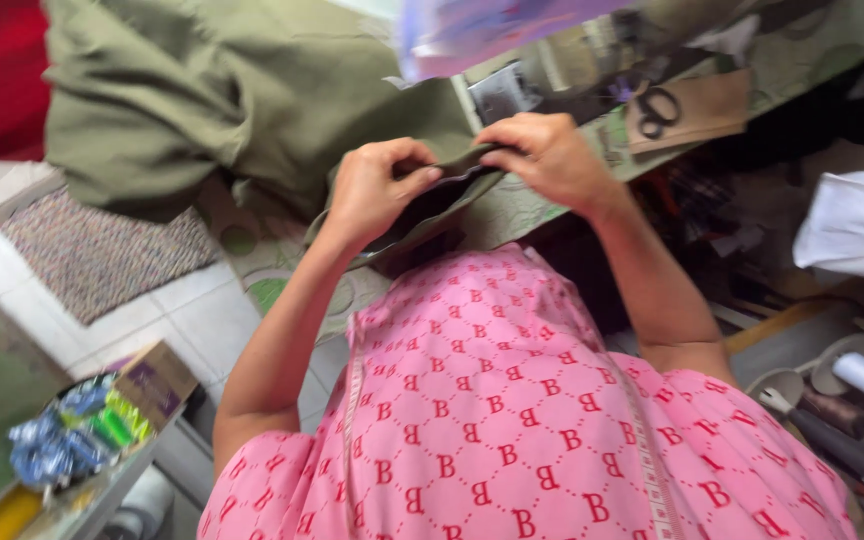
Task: Measuring and folding the hem of a pair of pants at a sewing workstation
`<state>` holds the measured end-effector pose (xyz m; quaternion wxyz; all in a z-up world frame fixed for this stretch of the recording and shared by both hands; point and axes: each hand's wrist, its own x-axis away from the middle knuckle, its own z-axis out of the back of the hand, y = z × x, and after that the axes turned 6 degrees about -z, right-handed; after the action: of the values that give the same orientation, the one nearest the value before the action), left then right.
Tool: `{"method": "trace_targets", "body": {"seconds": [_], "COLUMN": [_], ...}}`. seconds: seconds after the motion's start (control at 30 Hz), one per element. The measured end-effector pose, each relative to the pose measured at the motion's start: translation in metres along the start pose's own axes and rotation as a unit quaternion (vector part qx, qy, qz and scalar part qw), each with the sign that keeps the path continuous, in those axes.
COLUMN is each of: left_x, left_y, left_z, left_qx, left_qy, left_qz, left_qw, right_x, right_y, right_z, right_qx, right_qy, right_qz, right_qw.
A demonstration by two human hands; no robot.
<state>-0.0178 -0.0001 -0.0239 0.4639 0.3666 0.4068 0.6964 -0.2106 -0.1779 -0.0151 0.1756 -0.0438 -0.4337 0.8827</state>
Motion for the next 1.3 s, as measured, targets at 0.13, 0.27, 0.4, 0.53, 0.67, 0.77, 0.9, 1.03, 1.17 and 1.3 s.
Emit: {"method": "trace_targets", "body": {"seconds": [0.13,0.27,0.4,0.53,0.67,0.77,0.9,1.03,1.17,1.3], "left_x": [-0.007,-0.007,-0.008,-0.004,-0.005,-0.006,-0.005,-0.004,-0.003,-0.004], "left_y": [0.007,0.017,0.016,0.024,0.034,0.036,0.033,0.039,0.036,0.034], "left_z": [0.008,0.008,0.007,0.006,0.006,0.004,0.002,0.002,0.000,0.000], "left_qx": [0.001,-0.025,-0.034,-0.034,-0.030,-0.027,-0.002,-0.003,0.000,-0.010], "left_qy": [-0.028,-0.046,-0.034,-0.035,-0.031,-0.019,-0.004,-0.001,0.002,-0.004], "left_qz": [0.067,0.063,0.055,0.113,0.137,0.149,0.158,0.175,0.171,0.167], "left_qw": [0.997,0.997,0.997,0.992,0.990,0.988,0.987,0.985,0.985,0.986], "right_x": [0.020,0.042,0.054,0.061,0.058,0.056,0.055,0.055,0.052,0.053], "right_y": [-0.023,-0.023,0.060,0.141,0.155,0.152,0.155,0.155,0.157,0.157], "right_z": [0.020,0.079,0.127,0.153,0.161,0.166,0.173,0.183,0.194,0.200], "right_qx": [-0.008,-0.076,-0.151,-0.145,-0.127,-0.144,-0.132,-0.121,-0.085,0.073], "right_qy": [0.126,0.227,0.472,0.597,0.590,0.578,0.582,0.563,0.548,0.520], "right_qz": [0.043,-0.060,-0.082,-0.082,-0.080,-0.077,-0.064,-0.060,-0.048,-0.058], "right_qw": [0.991,0.969,0.864,0.785,0.794,0.799,0.800,0.815,0.831,0.849]}}
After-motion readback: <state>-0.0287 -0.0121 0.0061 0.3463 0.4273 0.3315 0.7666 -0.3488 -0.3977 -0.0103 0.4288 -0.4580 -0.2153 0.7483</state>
